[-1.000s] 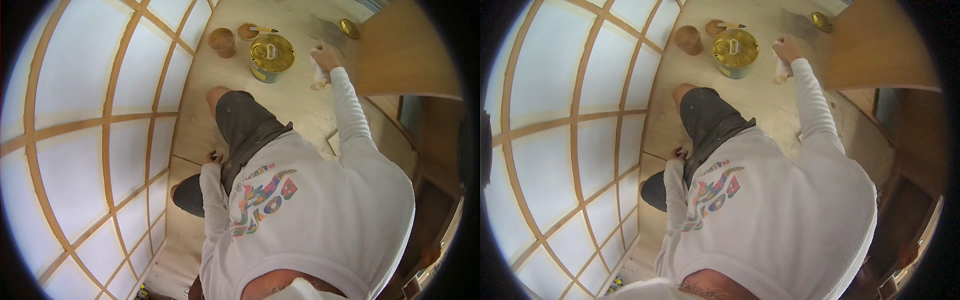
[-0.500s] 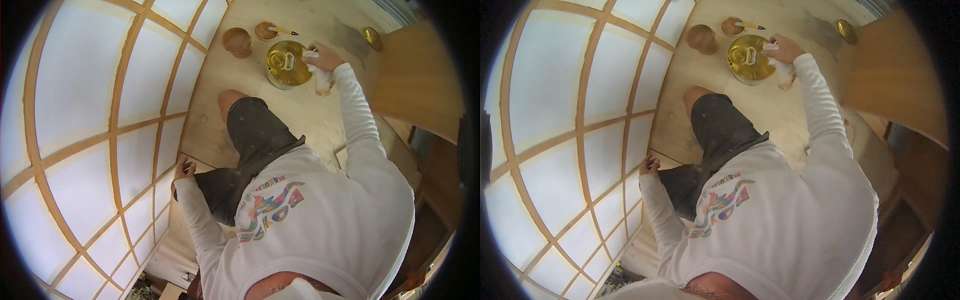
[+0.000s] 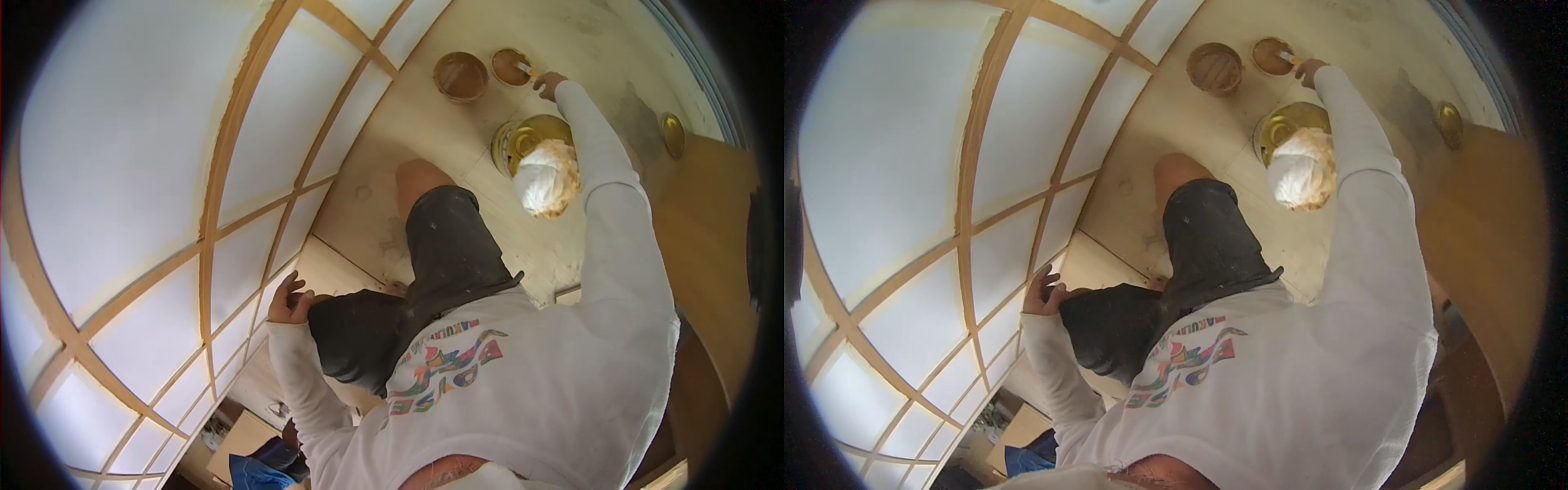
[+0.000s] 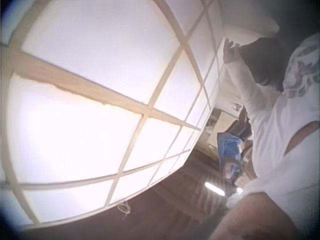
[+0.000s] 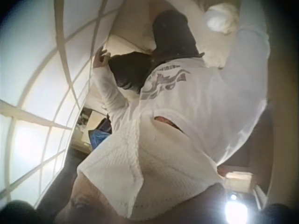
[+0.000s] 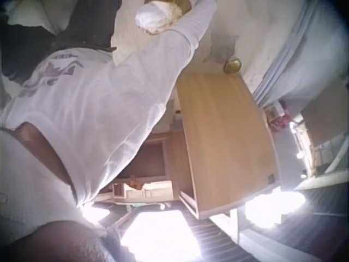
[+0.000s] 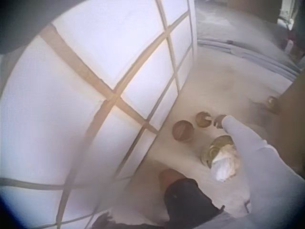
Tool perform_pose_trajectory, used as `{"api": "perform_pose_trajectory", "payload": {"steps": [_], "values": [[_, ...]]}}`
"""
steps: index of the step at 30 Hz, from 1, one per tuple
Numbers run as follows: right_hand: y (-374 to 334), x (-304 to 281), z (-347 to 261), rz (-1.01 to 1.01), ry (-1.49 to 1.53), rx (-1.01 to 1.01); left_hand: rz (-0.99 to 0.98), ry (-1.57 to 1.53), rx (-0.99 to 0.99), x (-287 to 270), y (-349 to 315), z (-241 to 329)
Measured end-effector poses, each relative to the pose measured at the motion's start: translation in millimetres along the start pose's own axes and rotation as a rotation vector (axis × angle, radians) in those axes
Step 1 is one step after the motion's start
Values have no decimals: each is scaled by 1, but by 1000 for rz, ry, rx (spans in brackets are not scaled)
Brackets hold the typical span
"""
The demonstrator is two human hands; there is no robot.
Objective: Applying a light brown wood finish or paint to the trim of a white lattice panel using a brush and a rag.
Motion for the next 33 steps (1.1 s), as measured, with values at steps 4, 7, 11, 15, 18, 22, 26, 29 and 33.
{"api": "perform_pose_trajectory", "payload": {"steps": [4,7,11,15,18,22,26,29,33], "values": [[24,12,-26,-87,-223,-88,-84,84,22,8,-4,31],[42,19,-15,-110,-290,58,-180,219,207,27,15,60],[49,26,-30,-154,-326,-71,-326,416,414,57,29,106],[65,23,-10,-171,-179,-15,-408,409,635,94,35,108],[72,26,-10,-64,-93,-54,-422,428,725,101,28,92],[82,37,-1,-116,-345,29,-516,465,611,108,34,76],[62,37,2,-146,340,341,-559,406,585,111,37,70],[62,46,9,-70,586,346,-547,417,593,115,39,68],[58,38,19,228,283,245,-636,402,576,119,43,74]]}}
Point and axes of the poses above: each hand's wrist, its own y-axis towards the middle knuckle, its own x-axis out of the palm, z = x × y, the point moved 1 cm from there along y, towards the middle knuckle, and after that the axes turned 3 degrees about z, right-handed, at the moved point
